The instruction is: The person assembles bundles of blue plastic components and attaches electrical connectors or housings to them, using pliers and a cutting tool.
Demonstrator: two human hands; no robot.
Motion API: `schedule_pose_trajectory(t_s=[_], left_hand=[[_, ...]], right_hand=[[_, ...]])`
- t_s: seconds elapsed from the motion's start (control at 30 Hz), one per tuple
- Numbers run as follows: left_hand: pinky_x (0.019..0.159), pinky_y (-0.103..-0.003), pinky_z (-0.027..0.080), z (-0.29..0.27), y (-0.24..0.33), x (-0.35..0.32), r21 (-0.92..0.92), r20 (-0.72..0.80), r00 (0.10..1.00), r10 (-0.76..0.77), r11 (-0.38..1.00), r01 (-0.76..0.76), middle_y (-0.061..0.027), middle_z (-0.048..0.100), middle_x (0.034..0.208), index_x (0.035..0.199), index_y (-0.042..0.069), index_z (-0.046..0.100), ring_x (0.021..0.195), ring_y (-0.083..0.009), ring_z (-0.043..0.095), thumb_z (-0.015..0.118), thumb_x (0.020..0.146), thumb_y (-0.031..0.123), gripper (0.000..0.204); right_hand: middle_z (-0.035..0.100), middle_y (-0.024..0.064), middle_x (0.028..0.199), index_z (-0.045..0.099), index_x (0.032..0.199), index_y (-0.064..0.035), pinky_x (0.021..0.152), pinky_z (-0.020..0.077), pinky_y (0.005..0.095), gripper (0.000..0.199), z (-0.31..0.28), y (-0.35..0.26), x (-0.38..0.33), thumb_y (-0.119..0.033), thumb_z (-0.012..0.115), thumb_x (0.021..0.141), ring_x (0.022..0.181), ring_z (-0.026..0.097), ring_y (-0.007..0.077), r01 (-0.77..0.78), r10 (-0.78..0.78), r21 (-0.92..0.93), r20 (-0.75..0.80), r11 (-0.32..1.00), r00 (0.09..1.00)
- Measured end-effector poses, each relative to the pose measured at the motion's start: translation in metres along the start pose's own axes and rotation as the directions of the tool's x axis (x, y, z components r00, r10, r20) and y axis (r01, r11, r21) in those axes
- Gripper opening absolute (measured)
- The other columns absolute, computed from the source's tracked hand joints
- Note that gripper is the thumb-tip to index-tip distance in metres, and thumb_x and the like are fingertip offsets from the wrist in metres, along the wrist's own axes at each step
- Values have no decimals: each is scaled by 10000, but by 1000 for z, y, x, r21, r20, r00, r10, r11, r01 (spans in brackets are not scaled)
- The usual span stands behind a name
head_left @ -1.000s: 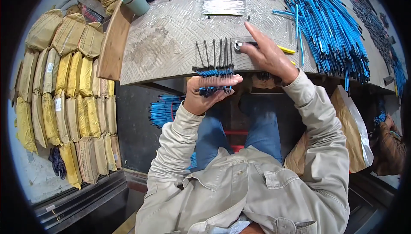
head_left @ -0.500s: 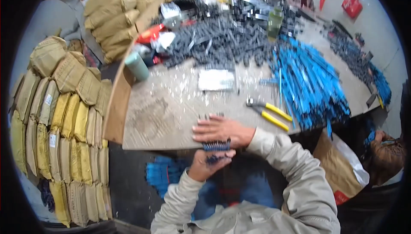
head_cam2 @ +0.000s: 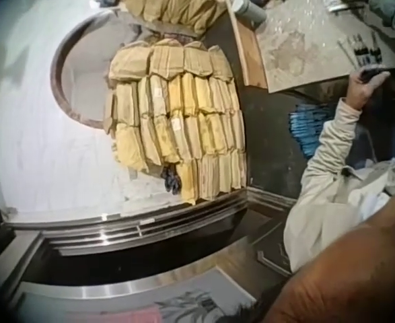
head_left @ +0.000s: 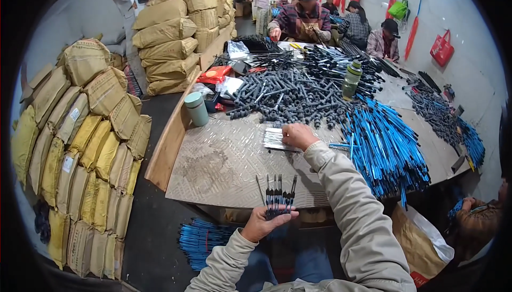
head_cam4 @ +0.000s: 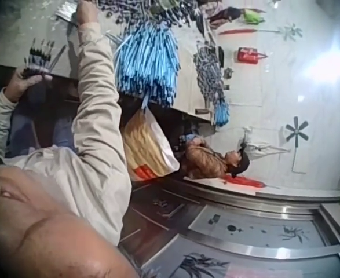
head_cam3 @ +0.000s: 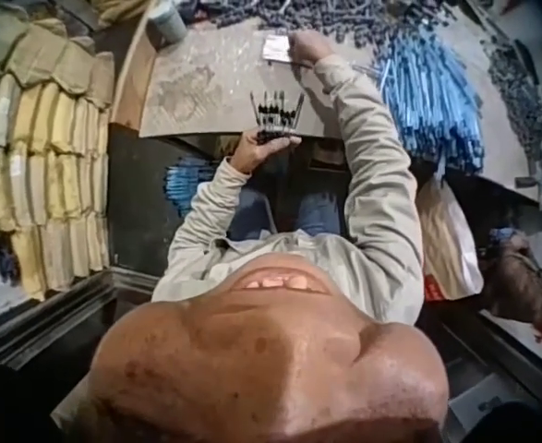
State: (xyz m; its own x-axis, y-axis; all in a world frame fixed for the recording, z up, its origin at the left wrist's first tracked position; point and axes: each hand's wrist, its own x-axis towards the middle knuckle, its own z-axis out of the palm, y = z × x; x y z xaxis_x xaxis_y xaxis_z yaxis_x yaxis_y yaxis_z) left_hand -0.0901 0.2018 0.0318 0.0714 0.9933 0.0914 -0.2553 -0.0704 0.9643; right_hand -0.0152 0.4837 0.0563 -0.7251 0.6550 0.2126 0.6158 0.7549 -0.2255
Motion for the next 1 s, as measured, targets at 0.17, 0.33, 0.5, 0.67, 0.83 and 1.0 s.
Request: schedule_pose_trajectory(t_s=[0.17,0.33,0.5,0.67,0.83,1.0], left_hand=[[866,-305,452,-4,-2,3,-155,60,998,-3,988,13,-153,644,993,1090,-52,572,913,-184,611,543,891,121,266],[877,-308,446,-7,-6,-1,-150,74,997,-16,988,27,-154,636,1018,1120,-61,553,937,-193,607,555,884,144,312],[869,-298,453,1,0,-11,-187,65,997,-44,981,55,-147,639,1008,1108,-61,562,940,-194,608,585,857,116,307],[808,-255,474,4,6,-4,-38,-55,996,-74,997,72,-69,661,942,1019,-14,632,859,-117,609,633,818,93,227],[795,-265,487,7,10,11,-100,-93,982,-164,983,155,-101,658,935,1060,-19,608,864,-161,628,623,821,67,255],[794,-284,492,13,1,11,-113,-84,991,-105,989,95,-132,657,923,1073,-36,593,879,-182,628,625,817,52,273]], right_hand=[[619,114,817,619,734,-85,664,471,398,109,7,6,1,-190,598,710,781,600,301,17,-17,-21,12,1000,1000],[577,109,822,616,726,-92,676,466,400,84,4,-2,-5,-171,590,728,789,586,304,49,-50,-27,-56,998,997],[565,149,923,580,721,-62,607,466,414,68,2,-11,-29,-88,539,767,676,583,348,142,-89,120,-367,983,926],[554,54,917,509,936,-44,499,407,213,64,-58,-67,-107,-75,458,914,538,502,97,111,141,977,-138,182,980],[525,27,831,578,966,-34,484,362,173,139,-62,-81,-188,4,572,832,526,456,74,272,98,701,-439,660,893],[496,29,748,661,912,-64,460,349,188,217,-48,-82,-212,41,665,722,531,447,82,344,-58,355,-618,869,784]])
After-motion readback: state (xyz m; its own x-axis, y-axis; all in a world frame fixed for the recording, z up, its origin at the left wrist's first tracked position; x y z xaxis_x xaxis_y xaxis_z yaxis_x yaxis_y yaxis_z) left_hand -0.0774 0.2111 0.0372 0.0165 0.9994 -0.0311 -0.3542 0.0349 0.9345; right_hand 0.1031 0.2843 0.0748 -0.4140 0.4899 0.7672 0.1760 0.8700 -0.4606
